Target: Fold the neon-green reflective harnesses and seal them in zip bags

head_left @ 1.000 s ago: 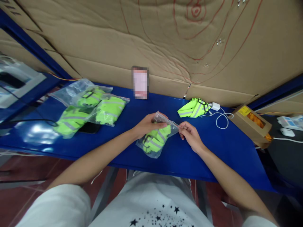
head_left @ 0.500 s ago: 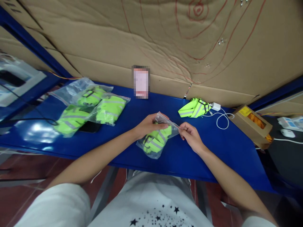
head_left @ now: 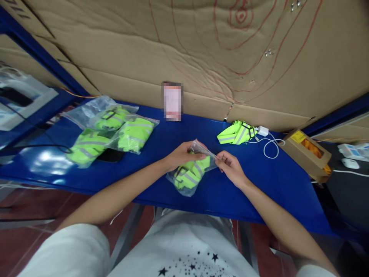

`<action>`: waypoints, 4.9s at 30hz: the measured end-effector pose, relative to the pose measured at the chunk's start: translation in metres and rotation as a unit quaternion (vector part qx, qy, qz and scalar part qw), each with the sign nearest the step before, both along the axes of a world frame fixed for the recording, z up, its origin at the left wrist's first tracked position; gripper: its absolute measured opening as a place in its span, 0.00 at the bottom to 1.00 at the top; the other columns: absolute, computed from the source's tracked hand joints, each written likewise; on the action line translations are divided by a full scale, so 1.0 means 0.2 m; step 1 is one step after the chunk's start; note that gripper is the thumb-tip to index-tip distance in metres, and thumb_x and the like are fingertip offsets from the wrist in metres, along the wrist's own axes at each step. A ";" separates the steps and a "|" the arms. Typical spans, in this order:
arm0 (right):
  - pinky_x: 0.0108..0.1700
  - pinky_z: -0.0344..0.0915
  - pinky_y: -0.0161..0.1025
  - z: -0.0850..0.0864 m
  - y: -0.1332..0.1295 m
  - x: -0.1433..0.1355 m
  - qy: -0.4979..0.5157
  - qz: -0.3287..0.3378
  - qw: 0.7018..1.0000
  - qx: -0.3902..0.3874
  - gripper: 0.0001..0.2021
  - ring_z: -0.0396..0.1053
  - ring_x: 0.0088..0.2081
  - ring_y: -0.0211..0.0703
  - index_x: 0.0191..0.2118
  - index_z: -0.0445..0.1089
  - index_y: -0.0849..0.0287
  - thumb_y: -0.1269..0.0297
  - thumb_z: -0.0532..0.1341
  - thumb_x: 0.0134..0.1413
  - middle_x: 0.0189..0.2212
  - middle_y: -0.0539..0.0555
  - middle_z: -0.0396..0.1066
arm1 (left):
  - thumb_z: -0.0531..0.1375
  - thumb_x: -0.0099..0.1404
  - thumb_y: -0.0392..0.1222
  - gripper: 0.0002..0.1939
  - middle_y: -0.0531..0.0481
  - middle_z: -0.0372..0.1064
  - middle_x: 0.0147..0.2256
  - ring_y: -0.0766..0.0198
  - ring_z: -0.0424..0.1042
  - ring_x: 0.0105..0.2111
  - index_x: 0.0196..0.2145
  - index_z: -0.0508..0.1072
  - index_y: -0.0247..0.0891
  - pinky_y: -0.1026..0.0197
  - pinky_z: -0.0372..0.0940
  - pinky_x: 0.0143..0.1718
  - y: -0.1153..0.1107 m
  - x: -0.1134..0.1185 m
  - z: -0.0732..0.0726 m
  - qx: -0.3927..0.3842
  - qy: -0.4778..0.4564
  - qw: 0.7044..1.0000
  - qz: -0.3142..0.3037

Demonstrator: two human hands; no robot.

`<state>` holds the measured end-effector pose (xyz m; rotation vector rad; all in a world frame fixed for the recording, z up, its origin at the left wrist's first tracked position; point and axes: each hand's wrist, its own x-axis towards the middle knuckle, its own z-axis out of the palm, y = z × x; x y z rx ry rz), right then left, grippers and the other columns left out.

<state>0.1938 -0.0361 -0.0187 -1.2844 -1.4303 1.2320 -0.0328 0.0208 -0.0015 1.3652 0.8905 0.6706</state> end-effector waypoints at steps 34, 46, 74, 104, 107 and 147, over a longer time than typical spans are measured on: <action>0.23 0.53 0.33 -0.05 0.00 -0.02 0.082 -0.012 0.996 -0.033 0.14 0.56 0.20 0.33 0.29 0.67 0.56 0.52 0.67 0.52 0.19 0.43 0.59 | 0.72 0.55 0.57 0.27 0.41 0.80 0.40 0.57 0.77 0.37 0.44 0.81 0.31 0.59 0.69 0.44 0.01 -0.01 0.01 -0.135 -0.103 0.985 -0.024; 0.22 0.51 0.33 -0.03 0.00 -0.03 0.094 -0.022 0.995 -0.028 0.13 0.56 0.20 0.31 0.30 0.66 0.57 0.55 0.67 0.51 0.19 0.42 0.60 | 0.73 0.55 0.57 0.25 0.43 0.81 0.37 0.60 0.78 0.34 0.41 0.82 0.32 0.60 0.70 0.40 0.00 0.00 0.00 -0.128 -0.114 0.985 0.007; 0.24 0.52 0.35 -0.04 -0.01 -0.02 0.057 -0.010 0.998 -0.007 0.16 0.56 0.21 0.33 0.30 0.67 0.56 0.49 0.67 0.54 0.20 0.44 0.59 | 0.63 0.67 0.60 0.26 0.42 0.79 0.47 0.54 0.75 0.46 0.50 0.80 0.35 0.59 0.67 0.48 -0.05 0.02 -0.03 0.031 -0.059 0.997 0.040; 0.24 0.50 0.34 -0.05 -0.01 -0.02 0.060 0.005 0.998 -0.010 0.17 0.54 0.22 0.34 0.31 0.67 0.56 0.47 0.67 0.54 0.21 0.44 0.58 | 0.68 0.61 0.58 0.28 0.44 0.80 0.46 0.51 0.76 0.47 0.53 0.79 0.37 0.55 0.66 0.49 -0.07 0.02 0.03 -0.049 -0.093 0.994 -0.026; 0.25 0.50 0.35 -0.04 -0.02 -0.01 0.058 0.006 0.998 -0.003 0.17 0.54 0.22 0.34 0.31 0.67 0.56 0.48 0.67 0.54 0.21 0.44 0.58 | 0.68 0.62 0.57 0.27 0.44 0.80 0.46 0.50 0.76 0.48 0.52 0.79 0.38 0.54 0.66 0.50 -0.07 0.02 0.03 -0.042 -0.094 0.994 -0.026; 0.25 0.52 0.34 -0.05 -0.02 -0.03 0.045 0.008 0.999 0.005 0.19 0.57 0.23 0.34 0.35 0.70 0.57 0.44 0.66 0.56 0.22 0.44 0.60 | 0.67 0.63 0.56 0.19 0.48 0.78 0.32 0.62 0.75 0.33 0.36 0.77 0.35 0.62 0.67 0.38 -0.02 0.00 0.00 0.078 -0.061 0.992 0.077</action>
